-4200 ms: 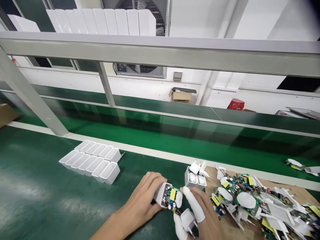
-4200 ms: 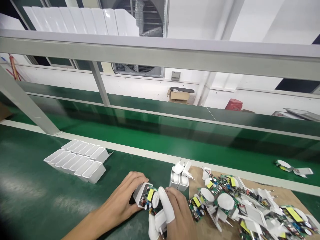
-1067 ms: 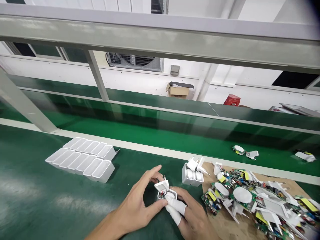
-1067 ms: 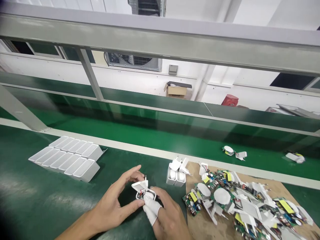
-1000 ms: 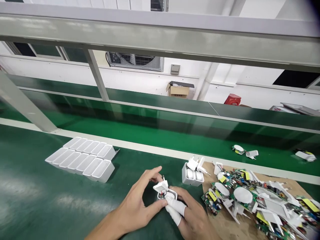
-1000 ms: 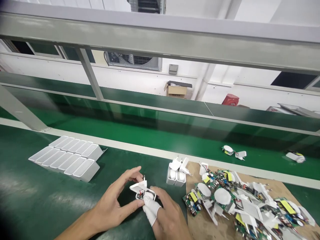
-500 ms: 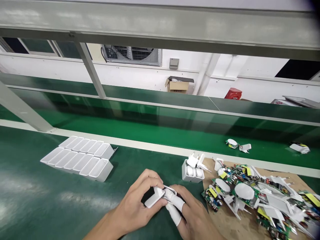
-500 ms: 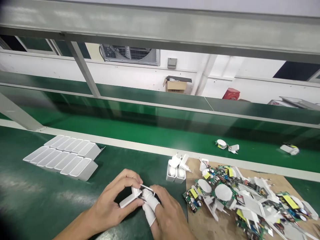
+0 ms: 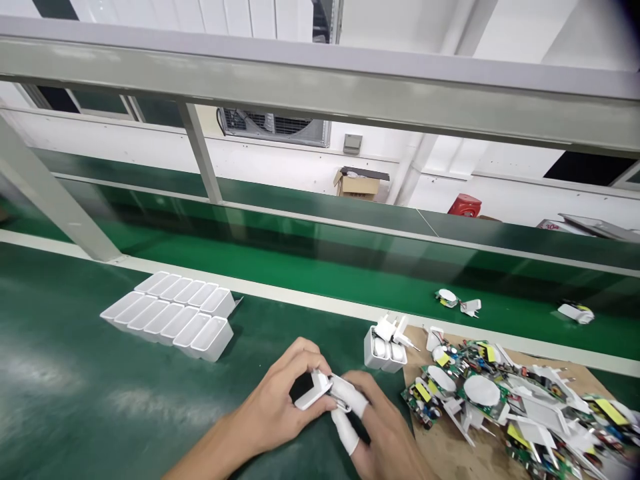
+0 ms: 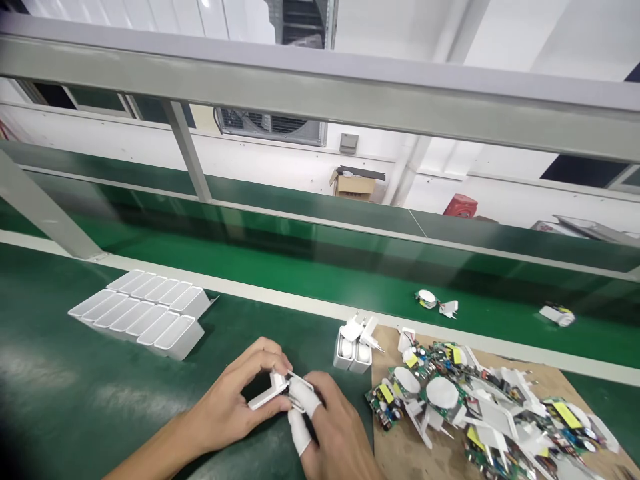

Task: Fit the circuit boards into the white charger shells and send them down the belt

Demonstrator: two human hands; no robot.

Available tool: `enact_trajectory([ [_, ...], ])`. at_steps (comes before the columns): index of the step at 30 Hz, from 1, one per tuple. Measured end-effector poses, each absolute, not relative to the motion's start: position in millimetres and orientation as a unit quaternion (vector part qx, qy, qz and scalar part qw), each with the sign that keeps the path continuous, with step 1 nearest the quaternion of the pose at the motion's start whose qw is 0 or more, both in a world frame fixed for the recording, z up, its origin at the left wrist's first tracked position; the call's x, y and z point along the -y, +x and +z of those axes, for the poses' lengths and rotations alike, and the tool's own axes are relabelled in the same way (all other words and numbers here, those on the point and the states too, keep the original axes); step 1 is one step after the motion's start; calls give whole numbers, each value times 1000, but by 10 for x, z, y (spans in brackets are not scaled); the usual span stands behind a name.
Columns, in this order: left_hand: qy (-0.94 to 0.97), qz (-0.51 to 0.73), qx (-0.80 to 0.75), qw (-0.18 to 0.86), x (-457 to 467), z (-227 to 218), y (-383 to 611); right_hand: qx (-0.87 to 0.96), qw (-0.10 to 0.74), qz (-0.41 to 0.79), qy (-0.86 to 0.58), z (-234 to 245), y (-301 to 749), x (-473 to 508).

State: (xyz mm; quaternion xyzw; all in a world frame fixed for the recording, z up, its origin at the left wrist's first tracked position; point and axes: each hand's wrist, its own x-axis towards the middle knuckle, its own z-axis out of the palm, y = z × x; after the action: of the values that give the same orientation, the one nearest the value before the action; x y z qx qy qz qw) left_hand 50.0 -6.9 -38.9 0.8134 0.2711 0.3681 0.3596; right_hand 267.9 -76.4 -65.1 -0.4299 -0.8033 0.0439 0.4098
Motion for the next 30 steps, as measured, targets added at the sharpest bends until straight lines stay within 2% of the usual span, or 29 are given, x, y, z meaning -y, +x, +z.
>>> enact_trajectory([
  [3, 809, 367, -280, 363, 62, -401, 494, 805, 391, 82, -438, -644, 2658, 763],
  [5, 800, 371, -282, 377, 73, -434, 485, 773, 423, 152, -447, -662, 2647, 764],
  [9, 787, 389, -284, 385, 164, -526, 490, 552, 535, 441, -463, -684, 2608, 769],
  [11, 801, 396, -297, 337, 233, -552, 524, 417, 547, 581, -434, -668, 2578, 775],
  [13, 816, 409, -294, 282, 293, -557, 573, 329, 553, 652, -401, -647, 2547, 786],
  [17, 833, 428, -261, 234, 328, -546, 646, 268, 565, 683, -378, -631, 2505, 817],
  [24, 840, 416, -265, 227, 280, -543, 635, 279, 557, 672, -400, -657, 2506, 813],
  [30, 832, 372, -348, 221, 249, -678, 603, 469, 590, 487, -440, -743, 2470, 762],
])
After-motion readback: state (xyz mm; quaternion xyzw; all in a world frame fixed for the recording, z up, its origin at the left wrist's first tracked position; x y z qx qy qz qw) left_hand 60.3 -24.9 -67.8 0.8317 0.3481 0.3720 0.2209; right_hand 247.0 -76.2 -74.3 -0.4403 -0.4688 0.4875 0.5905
